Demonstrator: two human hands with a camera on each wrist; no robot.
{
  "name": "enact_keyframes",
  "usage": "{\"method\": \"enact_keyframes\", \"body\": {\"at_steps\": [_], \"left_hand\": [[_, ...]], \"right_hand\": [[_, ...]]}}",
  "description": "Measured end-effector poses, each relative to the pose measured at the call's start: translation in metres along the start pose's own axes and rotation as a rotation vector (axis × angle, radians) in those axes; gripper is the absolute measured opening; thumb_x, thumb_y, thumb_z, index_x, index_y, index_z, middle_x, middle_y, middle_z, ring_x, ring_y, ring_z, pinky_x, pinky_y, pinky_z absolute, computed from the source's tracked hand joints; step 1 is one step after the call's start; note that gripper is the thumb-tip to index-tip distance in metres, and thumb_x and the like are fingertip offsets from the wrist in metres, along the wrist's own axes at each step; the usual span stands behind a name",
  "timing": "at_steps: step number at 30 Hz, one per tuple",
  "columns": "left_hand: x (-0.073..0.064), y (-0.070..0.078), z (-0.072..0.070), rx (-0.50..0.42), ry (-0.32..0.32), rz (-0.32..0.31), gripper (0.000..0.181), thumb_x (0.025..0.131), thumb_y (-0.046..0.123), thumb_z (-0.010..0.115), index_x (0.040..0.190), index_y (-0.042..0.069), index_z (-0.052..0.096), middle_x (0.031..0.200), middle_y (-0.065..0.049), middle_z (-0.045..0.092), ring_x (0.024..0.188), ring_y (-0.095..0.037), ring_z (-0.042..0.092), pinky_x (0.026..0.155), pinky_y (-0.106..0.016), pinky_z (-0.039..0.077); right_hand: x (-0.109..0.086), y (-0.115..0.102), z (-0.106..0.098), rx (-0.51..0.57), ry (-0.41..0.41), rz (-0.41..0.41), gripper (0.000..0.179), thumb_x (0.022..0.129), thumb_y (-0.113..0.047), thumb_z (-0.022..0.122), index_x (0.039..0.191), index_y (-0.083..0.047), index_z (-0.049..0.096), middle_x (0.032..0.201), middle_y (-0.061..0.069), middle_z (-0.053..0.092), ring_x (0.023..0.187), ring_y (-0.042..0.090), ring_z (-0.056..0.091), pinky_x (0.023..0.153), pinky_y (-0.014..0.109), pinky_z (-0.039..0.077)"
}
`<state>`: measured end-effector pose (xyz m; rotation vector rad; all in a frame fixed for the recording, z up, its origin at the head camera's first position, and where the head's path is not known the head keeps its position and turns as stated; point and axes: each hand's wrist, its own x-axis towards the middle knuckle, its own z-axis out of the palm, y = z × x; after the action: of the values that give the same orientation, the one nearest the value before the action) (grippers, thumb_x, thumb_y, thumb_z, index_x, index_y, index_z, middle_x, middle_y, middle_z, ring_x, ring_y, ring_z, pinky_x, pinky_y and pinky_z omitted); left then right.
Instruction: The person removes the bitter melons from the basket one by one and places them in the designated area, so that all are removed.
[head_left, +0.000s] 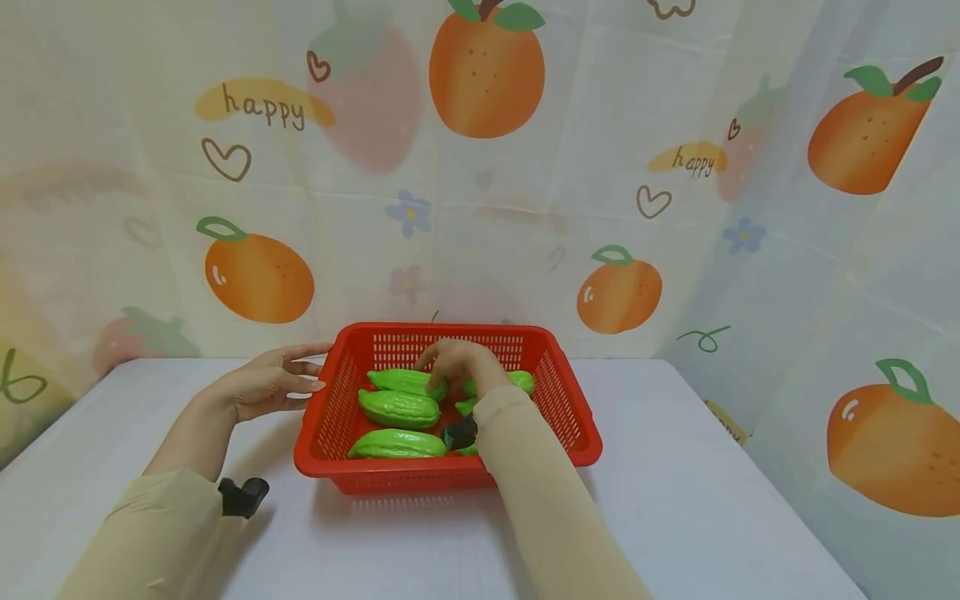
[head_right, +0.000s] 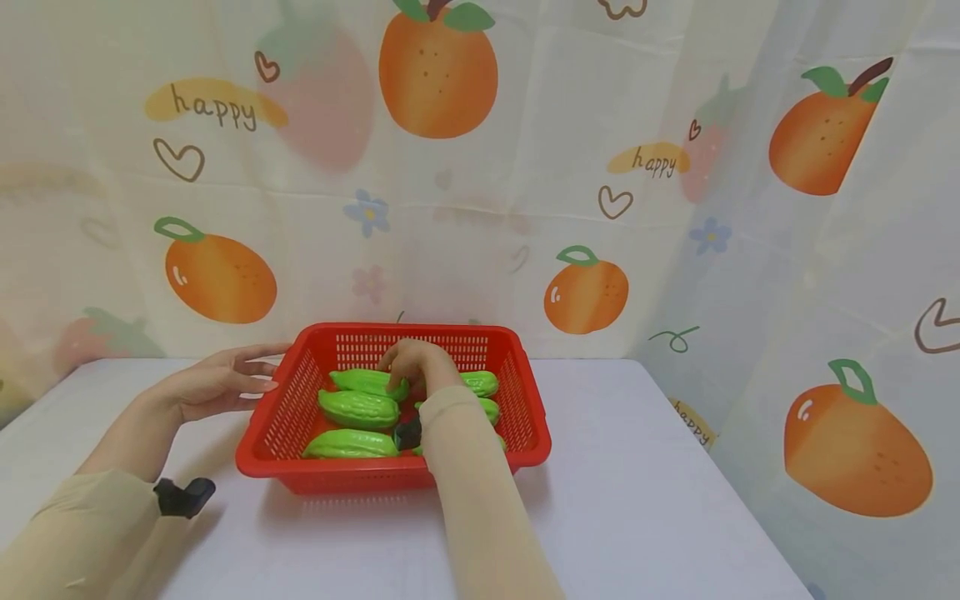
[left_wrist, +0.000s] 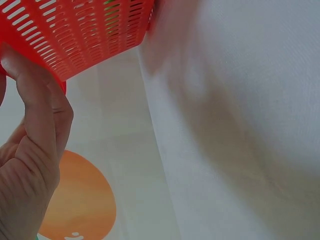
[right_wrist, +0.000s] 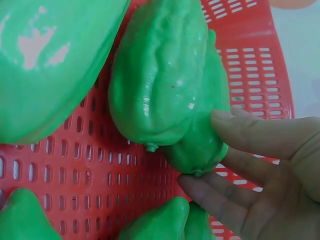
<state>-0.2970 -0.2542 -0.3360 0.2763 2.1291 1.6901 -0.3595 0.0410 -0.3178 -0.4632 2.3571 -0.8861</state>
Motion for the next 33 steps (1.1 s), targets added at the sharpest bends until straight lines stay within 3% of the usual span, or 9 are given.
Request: {"method": "enact_keyframes", "body": {"at_steps": [8, 23, 28, 31, 33], "left_hand": [[-0.001, -0.002, 0.001, -0.003, 0.002, 0.006, 0.079, 0.095, 0.017, 0.062, 0.158, 0.010, 0.015, 0.118, -0.001, 0.056, 0.104, -0.013, 0.062, 0.092, -0.035, 0.057], [0.001, -0.001, 0.001, 0.002, -0.010, 0.021, 0.079, 0.095, 0.016, 0.062, 0.158, 0.009, 0.014, 0.118, -0.001, 0.056, 0.103, -0.012, 0.063, 0.092, -0.035, 0.058], [0.003, -0.002, 0.001, 0.011, -0.015, 0.027, 0.079, 0.096, 0.018, 0.062, 0.158, 0.010, 0.014, 0.121, -0.001, 0.055, 0.104, -0.012, 0.063, 0.092, -0.035, 0.058], [0.003, -0.003, 0.000, 0.022, -0.007, 0.028, 0.079, 0.096, 0.018, 0.062, 0.158, 0.010, 0.014, 0.121, -0.001, 0.056, 0.104, -0.013, 0.063, 0.092, -0.036, 0.058], [0.003, -0.004, 0.000, 0.024, -0.004, 0.029, 0.079, 0.096, 0.018, 0.062, 0.158, 0.009, 0.014, 0.121, -0.001, 0.056, 0.104, -0.013, 0.064, 0.092, -0.036, 0.058]], "right_hand": [[0.001, -0.002, -0.001, -0.008, -0.002, -0.010, 0.049, 0.094, -0.002, 0.062, 0.141, -0.010, 0.053, 0.159, 0.015, 0.032, 0.132, 0.032, 0.053, 0.103, 0.048, 0.052], [-0.012, -0.011, -0.017, 0.148, -0.047, 0.011, 0.058, 0.092, 0.000, 0.061, 0.147, -0.008, 0.045, 0.159, 0.011, 0.034, 0.123, 0.023, 0.051, 0.104, 0.044, 0.049], [-0.016, -0.013, -0.027, 0.204, -0.082, 0.026, 0.063, 0.091, -0.002, 0.060, 0.150, -0.010, 0.038, 0.161, 0.009, 0.029, 0.141, 0.027, 0.040, 0.110, 0.045, 0.046], [-0.013, -0.013, -0.034, 0.236, -0.098, 0.023, 0.066, 0.090, -0.001, 0.059, 0.151, -0.011, 0.035, 0.162, 0.006, 0.025, 0.138, 0.026, 0.042, 0.102, 0.039, 0.050], [-0.010, -0.012, -0.041, 0.261, -0.107, 0.018, 0.067, 0.087, 0.000, 0.060, 0.149, -0.012, 0.038, 0.159, 0.004, 0.027, 0.122, 0.023, 0.048, 0.089, 0.034, 0.050]]}}
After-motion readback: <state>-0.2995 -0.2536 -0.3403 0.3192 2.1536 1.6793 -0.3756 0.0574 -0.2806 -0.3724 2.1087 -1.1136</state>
